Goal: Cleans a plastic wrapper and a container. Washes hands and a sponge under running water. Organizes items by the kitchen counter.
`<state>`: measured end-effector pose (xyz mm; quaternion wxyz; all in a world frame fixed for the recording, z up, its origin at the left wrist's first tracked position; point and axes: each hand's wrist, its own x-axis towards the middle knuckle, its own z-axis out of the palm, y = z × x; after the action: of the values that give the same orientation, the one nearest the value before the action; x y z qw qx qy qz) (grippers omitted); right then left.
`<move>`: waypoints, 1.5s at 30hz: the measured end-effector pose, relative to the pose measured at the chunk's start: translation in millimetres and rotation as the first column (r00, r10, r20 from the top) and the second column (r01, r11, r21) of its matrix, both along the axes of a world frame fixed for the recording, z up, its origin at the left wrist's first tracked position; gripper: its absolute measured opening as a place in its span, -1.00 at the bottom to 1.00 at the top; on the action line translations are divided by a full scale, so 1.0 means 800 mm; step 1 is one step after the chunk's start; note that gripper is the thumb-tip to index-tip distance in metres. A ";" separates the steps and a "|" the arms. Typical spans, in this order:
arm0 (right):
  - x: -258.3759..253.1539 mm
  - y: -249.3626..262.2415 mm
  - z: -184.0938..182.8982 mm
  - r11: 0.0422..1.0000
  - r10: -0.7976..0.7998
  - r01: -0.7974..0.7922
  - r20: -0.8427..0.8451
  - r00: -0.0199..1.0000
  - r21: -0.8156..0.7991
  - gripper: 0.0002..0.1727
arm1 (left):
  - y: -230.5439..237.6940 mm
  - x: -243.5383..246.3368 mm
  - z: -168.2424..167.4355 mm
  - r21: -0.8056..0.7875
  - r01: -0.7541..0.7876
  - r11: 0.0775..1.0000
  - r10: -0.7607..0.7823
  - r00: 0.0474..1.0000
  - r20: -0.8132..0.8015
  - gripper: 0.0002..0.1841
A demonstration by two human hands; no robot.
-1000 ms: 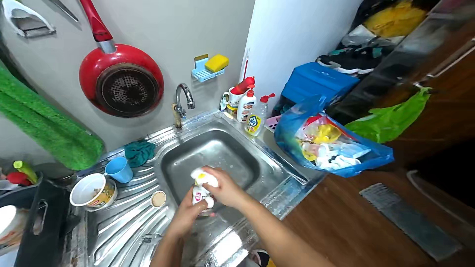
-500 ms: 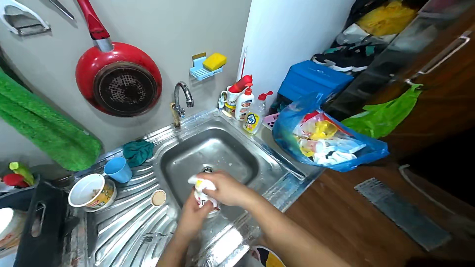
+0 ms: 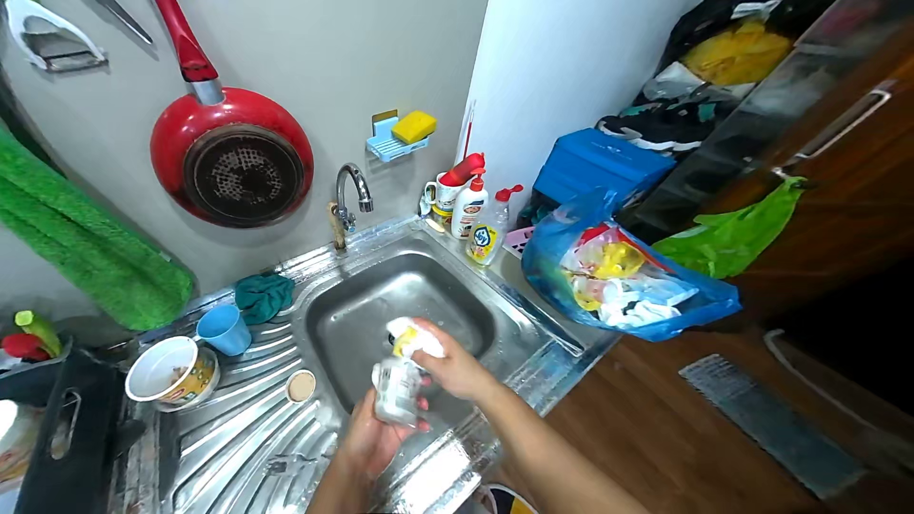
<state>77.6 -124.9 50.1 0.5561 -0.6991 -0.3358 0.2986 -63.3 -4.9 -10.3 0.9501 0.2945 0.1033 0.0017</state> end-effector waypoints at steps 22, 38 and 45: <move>-0.003 -0.031 -0.012 0.985 -0.152 0.166 0.248 0.957 -0.038 -0.35 | 0.008 0.016 0.028 0.169 -0.274 0.947 0.301 0.940 -0.160 -0.44; -0.003 -0.117 -0.004 0.920 -0.376 0.375 0.006 0.926 -0.112 -0.65 | -0.037 0.060 0.026 0.704 -0.014 0.710 0.010 1.000 0.010 -0.59; -0.019 -0.150 -0.003 0.865 -0.500 0.492 -0.091 0.861 -0.095 -0.62 | -0.059 0.068 0.031 0.720 -0.019 0.694 -0.035 0.998 0.059 -0.56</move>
<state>62.5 -244.8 47.8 0.6081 -0.7626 -0.1023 0.1956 -8.9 -52.1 14.4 0.7619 0.6430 0.0607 0.0479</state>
